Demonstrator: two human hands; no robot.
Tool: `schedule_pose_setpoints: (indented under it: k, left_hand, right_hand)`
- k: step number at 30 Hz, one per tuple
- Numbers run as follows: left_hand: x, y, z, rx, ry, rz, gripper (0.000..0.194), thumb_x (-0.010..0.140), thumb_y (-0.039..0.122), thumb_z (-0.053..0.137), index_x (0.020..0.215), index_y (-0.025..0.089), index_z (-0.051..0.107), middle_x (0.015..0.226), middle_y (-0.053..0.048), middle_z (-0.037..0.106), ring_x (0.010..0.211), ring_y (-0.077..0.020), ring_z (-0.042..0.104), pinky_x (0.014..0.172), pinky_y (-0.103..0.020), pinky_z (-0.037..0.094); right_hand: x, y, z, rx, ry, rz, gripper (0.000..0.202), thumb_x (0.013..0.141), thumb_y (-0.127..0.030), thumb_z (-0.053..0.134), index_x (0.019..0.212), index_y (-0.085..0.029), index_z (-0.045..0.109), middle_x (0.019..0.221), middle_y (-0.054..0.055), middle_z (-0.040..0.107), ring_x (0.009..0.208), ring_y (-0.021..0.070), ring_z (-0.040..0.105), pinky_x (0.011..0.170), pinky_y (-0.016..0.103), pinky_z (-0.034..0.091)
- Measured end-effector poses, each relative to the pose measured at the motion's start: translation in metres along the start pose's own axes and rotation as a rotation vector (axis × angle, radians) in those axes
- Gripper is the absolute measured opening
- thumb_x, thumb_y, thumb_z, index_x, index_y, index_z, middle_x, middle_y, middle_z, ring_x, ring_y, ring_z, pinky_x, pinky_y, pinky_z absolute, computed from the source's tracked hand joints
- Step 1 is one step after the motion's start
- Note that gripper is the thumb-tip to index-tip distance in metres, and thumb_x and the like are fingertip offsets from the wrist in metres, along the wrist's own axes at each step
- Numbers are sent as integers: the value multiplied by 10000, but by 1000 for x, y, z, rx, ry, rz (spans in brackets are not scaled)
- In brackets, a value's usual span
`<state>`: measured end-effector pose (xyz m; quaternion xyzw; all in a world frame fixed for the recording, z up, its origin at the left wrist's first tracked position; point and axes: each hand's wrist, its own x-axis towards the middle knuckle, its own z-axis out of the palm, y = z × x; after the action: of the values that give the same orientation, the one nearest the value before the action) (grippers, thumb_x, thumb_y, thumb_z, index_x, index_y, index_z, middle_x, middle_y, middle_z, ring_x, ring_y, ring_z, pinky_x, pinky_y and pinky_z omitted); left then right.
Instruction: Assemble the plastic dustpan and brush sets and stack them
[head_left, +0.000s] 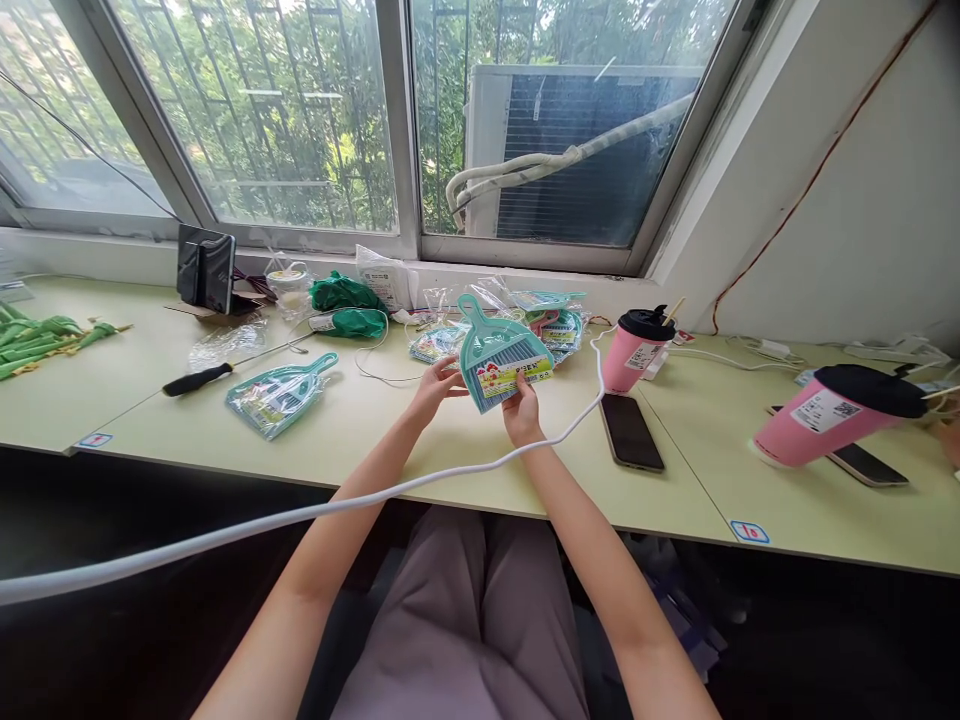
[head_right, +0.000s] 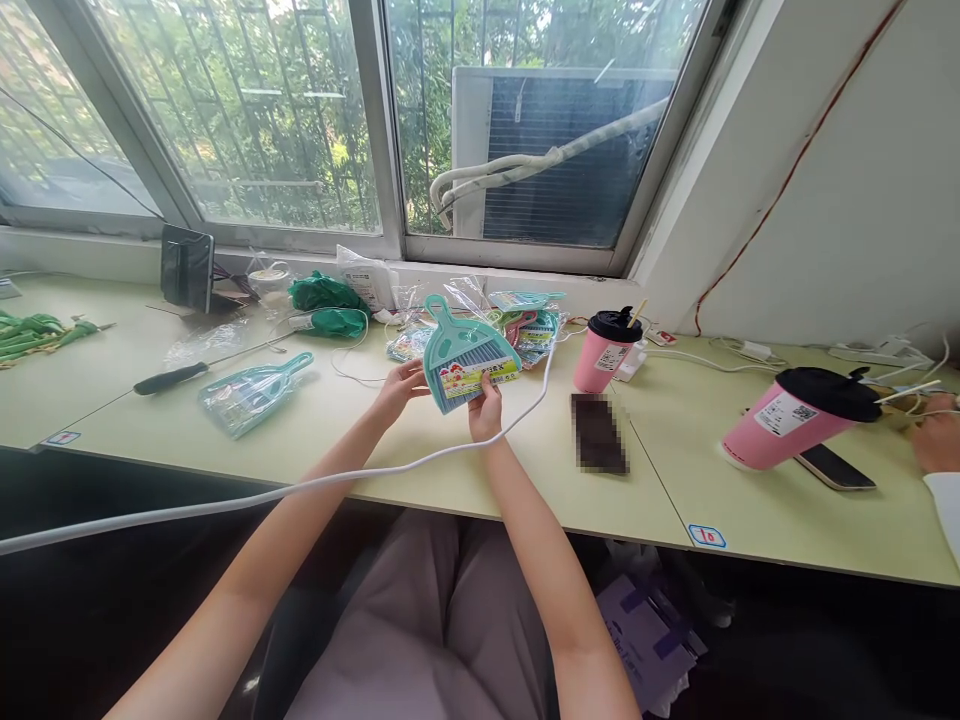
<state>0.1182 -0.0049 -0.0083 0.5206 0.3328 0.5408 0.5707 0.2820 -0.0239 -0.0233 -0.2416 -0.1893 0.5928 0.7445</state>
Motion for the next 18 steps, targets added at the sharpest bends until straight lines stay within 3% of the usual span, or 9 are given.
schedule_pose_setpoints:
  k: [5,13,18]
  left_hand:
    - [-3,1,4,88,-20,-4,598,633,389,806,1128,157,564,774,-34,706,694,-168,679,697,-346,583]
    - [-1,-4,3,132,282,169,418,698,259,648,1089,205,508,666,68,557,597,-93,566,615,-275,567]
    - [2,-8,6,138,272,205,461,699,316,681,1100,204,484,679,59,546,663,-119,581,605,-246,530]
  right_hand:
    - [0,1,0,8,12,14,265,928,-240,540,1176,-176,609,1065,42,739,958,143,706,907,317,571]
    - [-5,-1,4,1,15,29,220,923,-217,538,1118,-186,635,1057,33,739,1001,137,693,935,306,557]
    - [-8,-3,7,-13,14,43,217,935,-204,518,1117,-188,634,1062,27,737,998,129,693,946,296,550]
